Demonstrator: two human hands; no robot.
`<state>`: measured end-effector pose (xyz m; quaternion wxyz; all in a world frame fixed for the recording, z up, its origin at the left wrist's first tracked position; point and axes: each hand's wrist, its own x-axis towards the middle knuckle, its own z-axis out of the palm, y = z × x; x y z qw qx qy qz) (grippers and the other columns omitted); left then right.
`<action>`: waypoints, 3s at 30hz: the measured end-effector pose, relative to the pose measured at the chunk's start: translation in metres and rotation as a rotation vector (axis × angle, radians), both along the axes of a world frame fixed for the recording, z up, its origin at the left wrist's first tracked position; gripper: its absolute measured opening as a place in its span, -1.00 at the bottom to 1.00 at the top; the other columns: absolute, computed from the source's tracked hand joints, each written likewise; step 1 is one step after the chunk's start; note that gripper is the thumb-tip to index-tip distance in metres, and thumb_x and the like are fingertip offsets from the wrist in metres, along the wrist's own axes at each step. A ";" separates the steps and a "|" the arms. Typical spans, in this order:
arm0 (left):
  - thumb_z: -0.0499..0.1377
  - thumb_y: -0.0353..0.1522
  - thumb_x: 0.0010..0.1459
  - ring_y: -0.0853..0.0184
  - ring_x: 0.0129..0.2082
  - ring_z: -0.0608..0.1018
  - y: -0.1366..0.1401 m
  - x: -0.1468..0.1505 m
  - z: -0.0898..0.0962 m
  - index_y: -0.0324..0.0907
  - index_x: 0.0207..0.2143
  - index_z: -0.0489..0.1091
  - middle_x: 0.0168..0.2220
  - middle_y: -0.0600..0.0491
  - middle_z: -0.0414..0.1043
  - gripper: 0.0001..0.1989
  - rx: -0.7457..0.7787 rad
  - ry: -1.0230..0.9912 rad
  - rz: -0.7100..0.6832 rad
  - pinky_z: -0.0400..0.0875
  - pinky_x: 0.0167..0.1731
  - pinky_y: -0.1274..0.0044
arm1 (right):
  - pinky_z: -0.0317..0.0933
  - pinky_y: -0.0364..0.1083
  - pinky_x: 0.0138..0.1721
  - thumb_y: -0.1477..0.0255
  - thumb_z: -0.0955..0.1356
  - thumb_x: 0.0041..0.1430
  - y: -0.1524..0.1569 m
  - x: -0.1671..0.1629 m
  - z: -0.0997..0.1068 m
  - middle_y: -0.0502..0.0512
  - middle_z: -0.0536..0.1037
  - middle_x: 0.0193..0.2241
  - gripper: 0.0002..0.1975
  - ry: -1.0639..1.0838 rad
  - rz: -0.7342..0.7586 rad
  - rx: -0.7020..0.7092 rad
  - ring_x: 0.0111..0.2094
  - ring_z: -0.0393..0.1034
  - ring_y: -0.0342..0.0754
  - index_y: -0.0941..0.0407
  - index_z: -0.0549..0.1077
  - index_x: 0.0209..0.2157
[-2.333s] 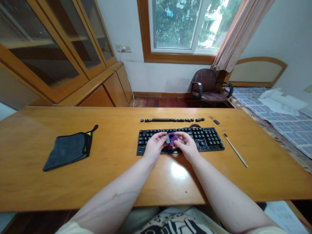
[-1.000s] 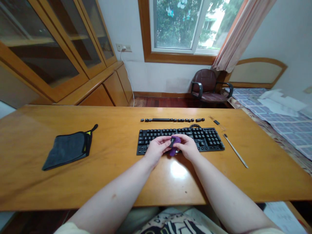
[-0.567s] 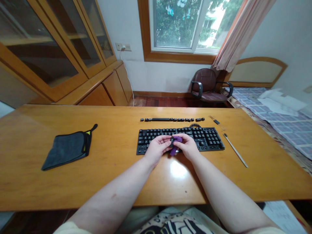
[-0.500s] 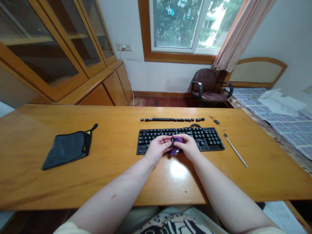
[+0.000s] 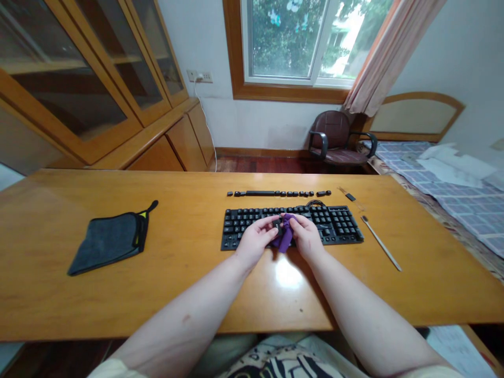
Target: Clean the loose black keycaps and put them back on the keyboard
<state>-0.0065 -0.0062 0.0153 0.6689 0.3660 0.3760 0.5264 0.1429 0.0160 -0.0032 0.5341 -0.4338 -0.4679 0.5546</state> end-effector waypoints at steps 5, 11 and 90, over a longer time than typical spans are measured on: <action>0.27 -0.44 -0.10 0.37 -0.22 0.48 0.003 -0.002 -0.003 -0.21 -0.25 0.40 -0.27 0.04 0.45 -0.72 0.105 0.079 0.098 0.35 -0.11 0.47 | 0.21 -0.15 -0.52 0.18 0.36 0.02 0.000 0.001 -0.002 0.08 0.58 -0.34 -0.62 0.009 0.025 -0.014 -0.53 0.36 -0.14 0.08 0.50 -0.15; 0.28 -0.46 -0.15 0.40 -0.33 0.50 0.004 -0.003 -0.004 -0.20 -0.36 0.31 -0.39 0.11 0.40 -0.74 0.190 0.218 0.158 0.42 -0.21 0.49 | 0.32 -0.05 -0.28 0.19 0.34 0.05 0.000 0.001 0.000 0.11 0.57 -0.27 -0.63 -0.022 0.029 0.046 -0.28 0.45 0.00 0.06 0.49 -0.13; 0.06 -0.29 0.14 0.25 -0.16 0.50 -0.025 -0.126 -0.021 -0.11 -0.16 0.46 -0.18 -0.03 0.49 -0.74 0.531 1.320 0.297 0.38 -0.05 0.31 | 0.31 -0.02 -0.36 0.22 0.37 -0.02 -0.002 -0.007 0.016 0.05 0.51 -0.50 -0.77 -0.259 -0.235 0.181 -0.43 0.44 -0.01 0.08 0.45 -0.37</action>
